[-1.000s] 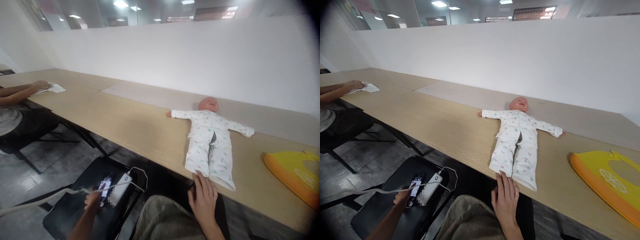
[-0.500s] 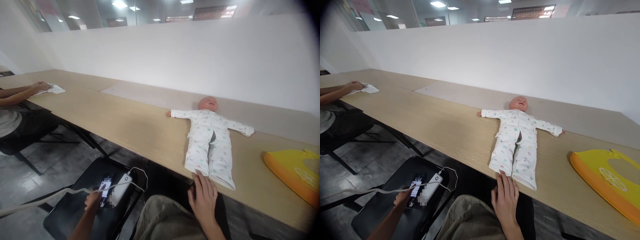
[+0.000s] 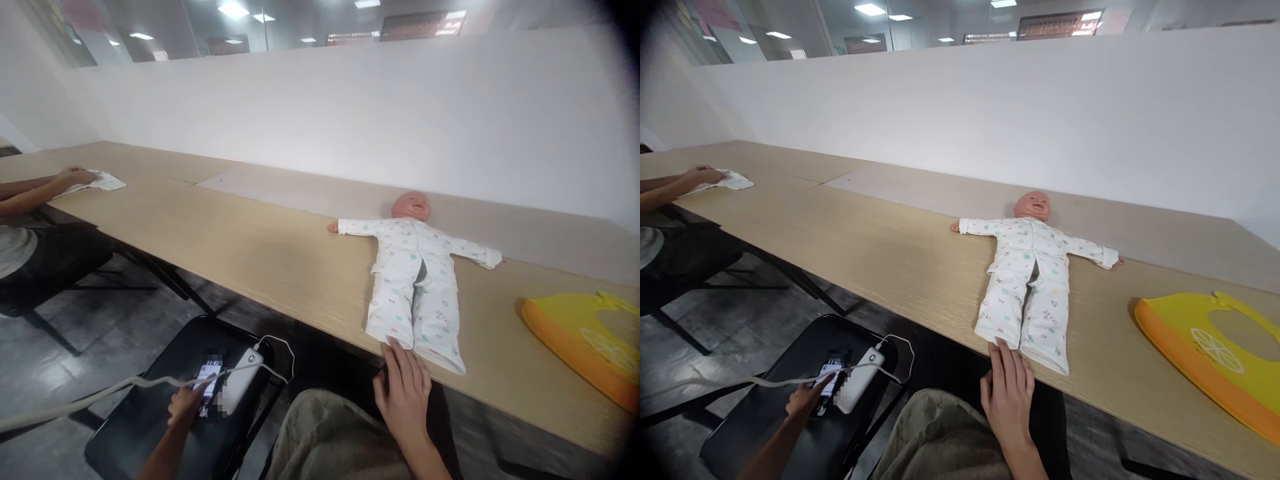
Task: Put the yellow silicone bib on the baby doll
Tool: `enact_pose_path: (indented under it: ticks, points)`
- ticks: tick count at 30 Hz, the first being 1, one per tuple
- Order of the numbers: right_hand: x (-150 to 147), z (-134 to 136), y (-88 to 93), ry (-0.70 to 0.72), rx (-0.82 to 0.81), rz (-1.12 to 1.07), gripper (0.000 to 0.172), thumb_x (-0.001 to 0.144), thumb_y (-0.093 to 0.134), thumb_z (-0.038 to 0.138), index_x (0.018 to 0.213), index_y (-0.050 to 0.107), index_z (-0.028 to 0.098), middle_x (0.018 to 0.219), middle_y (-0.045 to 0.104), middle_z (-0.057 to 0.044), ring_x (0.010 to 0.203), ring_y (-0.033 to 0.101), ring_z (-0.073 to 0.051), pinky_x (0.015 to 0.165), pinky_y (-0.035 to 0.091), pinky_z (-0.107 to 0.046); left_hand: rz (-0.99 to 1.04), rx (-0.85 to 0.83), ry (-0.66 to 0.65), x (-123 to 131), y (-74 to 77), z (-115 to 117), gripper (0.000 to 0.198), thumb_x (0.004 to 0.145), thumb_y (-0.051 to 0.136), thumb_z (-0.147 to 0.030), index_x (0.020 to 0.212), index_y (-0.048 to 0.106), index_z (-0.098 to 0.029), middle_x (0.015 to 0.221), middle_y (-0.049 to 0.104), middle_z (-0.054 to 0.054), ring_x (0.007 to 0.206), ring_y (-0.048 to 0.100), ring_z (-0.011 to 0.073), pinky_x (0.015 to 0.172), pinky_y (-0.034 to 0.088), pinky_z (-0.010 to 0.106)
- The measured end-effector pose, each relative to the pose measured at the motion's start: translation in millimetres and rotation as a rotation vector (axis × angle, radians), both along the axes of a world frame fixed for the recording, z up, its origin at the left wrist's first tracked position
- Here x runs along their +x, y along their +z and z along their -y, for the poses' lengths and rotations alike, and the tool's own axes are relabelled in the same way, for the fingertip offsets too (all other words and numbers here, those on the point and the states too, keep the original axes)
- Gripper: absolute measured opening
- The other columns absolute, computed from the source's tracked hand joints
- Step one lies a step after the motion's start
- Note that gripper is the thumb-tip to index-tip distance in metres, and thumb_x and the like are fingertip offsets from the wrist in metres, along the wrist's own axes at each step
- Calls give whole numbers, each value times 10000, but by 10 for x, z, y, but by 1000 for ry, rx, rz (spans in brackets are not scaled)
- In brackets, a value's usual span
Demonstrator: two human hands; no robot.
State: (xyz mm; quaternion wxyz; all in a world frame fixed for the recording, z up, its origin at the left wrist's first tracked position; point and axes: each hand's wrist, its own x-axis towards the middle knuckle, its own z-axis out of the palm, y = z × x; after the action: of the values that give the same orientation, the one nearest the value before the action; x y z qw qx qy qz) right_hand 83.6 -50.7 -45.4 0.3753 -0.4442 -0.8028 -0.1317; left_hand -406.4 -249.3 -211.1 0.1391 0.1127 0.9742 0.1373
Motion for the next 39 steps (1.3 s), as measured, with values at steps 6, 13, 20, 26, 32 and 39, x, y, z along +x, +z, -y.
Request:
enact_pose_path:
  ticks: [6,13,20,26,32,39]
  points:
    - [2,-5,-7,10,-7,-10,477,859,533,148,1335,497,140,1300,597,-142,1195,530,-294,1032,366,-480,24,-65,14,-4,-43,-4,754,638,571,-692,1130,577,-120,1155,603,263,1106,555,499,704,515,552]
    - [11,-13,-18,8,1,4,519,858,524,153,1373,465,147,1308,590,-142,1206,524,-295,1034,359,-476,38,-93,31,59,-15,-33,792,658,538,-685,1223,531,-130,1293,533,288,1197,504,486,788,485,563]
    - [1,7,-9,2,-3,-1,554,853,530,137,1399,444,164,1311,589,-132,1205,529,-283,1042,357,-469,51,-113,-20,206,41,-127,888,691,472,-703,1346,432,-106,1381,422,298,1291,381,478,953,351,659]
    - [7,-6,-14,2,9,13,520,858,528,153,1374,468,152,1302,596,-134,1194,531,-287,1042,356,-472,58,-187,-65,228,87,-162,871,714,455,-703,1372,384,-137,1368,415,282,1292,379,459,962,365,628]
    - [7,-7,-13,5,3,4,583,855,521,143,1428,415,169,1311,588,-131,1199,526,-281,1038,353,-463,54,-204,-136,177,146,-159,792,688,511,-698,1272,467,-165,1317,480,273,1251,441,460,894,430,551]
    - [5,-8,-2,1,-1,16,583,848,517,136,1423,422,168,1325,581,-127,1217,513,-285,1036,351,-465,82,-258,-239,47,173,-206,617,677,567,-637,1073,565,-165,1159,612,228,1127,551,439,935,383,573]
